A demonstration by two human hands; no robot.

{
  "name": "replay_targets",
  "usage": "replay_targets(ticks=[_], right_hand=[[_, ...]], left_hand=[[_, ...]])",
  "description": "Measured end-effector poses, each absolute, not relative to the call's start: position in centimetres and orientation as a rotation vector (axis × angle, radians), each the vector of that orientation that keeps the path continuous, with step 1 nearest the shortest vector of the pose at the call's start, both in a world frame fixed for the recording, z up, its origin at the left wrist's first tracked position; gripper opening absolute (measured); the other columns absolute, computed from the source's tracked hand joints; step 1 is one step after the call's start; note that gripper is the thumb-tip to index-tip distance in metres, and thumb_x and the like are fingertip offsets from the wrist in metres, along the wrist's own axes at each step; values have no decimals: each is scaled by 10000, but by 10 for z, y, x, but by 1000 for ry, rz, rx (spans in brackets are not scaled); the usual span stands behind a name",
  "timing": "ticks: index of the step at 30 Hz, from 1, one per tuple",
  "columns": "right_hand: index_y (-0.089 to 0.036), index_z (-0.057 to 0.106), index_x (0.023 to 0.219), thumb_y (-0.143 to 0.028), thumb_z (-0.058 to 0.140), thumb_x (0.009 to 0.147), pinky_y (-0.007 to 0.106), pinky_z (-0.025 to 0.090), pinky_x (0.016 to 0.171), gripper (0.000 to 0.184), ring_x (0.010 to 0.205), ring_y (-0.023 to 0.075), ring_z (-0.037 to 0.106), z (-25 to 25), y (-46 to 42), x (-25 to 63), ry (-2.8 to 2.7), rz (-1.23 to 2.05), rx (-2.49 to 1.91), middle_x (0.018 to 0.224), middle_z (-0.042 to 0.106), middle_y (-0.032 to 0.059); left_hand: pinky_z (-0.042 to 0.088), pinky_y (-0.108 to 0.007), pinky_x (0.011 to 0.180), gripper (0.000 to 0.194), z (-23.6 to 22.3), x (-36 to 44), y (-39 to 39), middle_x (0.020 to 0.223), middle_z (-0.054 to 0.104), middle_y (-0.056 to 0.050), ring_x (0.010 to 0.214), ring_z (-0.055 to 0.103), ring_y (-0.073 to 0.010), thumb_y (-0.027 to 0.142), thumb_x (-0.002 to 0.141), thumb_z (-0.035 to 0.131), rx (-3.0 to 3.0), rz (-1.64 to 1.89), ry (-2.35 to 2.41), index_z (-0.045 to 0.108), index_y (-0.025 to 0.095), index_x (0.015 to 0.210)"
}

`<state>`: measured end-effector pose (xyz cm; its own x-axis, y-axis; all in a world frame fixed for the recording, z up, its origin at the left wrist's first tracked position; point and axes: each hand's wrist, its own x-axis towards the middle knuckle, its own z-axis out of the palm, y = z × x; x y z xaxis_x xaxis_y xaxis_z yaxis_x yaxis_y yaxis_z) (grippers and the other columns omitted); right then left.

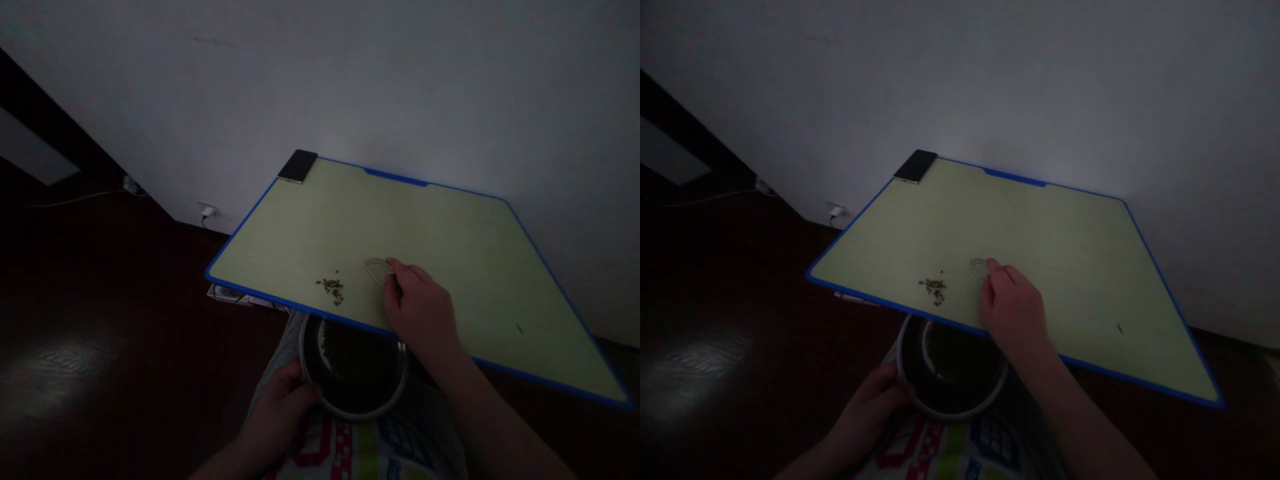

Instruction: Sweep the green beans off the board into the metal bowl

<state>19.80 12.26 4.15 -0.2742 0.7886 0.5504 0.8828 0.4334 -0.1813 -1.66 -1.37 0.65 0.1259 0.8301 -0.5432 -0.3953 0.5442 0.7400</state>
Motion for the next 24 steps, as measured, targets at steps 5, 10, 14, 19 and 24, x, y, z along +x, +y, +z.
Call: replay_targets(ticks=[5,10,14,19,24], right_hand=[[-139,784,1211,-221,523,1019,400,590,724,334,782,262,742,41,128,209,-2073,-247,-1469,949,815,135],[-127,788,1199,-220,529,1018,396,604,738,329,800,262,755,43,126,209,-2063,-239,-1412,966,823,141],[-132,787,1219,-202,510,1038,397,619,797,338,867,265,769,47,123,202,-2161,-109,-1287,1004,827,139],[-132,796,1248,-178,498,1047,396,607,811,362,888,269,765,56,134,189,-2280,-18,-1290,1025,825,141],[-133,799,1277,-130,496,1030,408,594,838,391,910,276,757,63,146,177,-2367,77,-1276,1025,818,145]], left_hand=[[594,-437,857,69,-4,-19,-17,752,869,-11,813,797,-314,269,643,823,452,930,1136,843,255,708],[594,-450,888,67,-8,-19,-20,761,871,-4,816,802,-314,269,659,830,421,933,1097,846,263,724],[595,-501,973,94,-9,-19,-22,811,886,-21,894,820,-345,263,672,837,396,935,1087,851,254,764],[606,-502,975,88,-11,-21,-23,829,890,-36,922,825,-355,276,684,854,419,957,1075,843,243,765],[623,-491,924,82,-10,-22,-23,808,884,-27,853,827,-335,259,709,804,459,945,1089,836,245,784]])
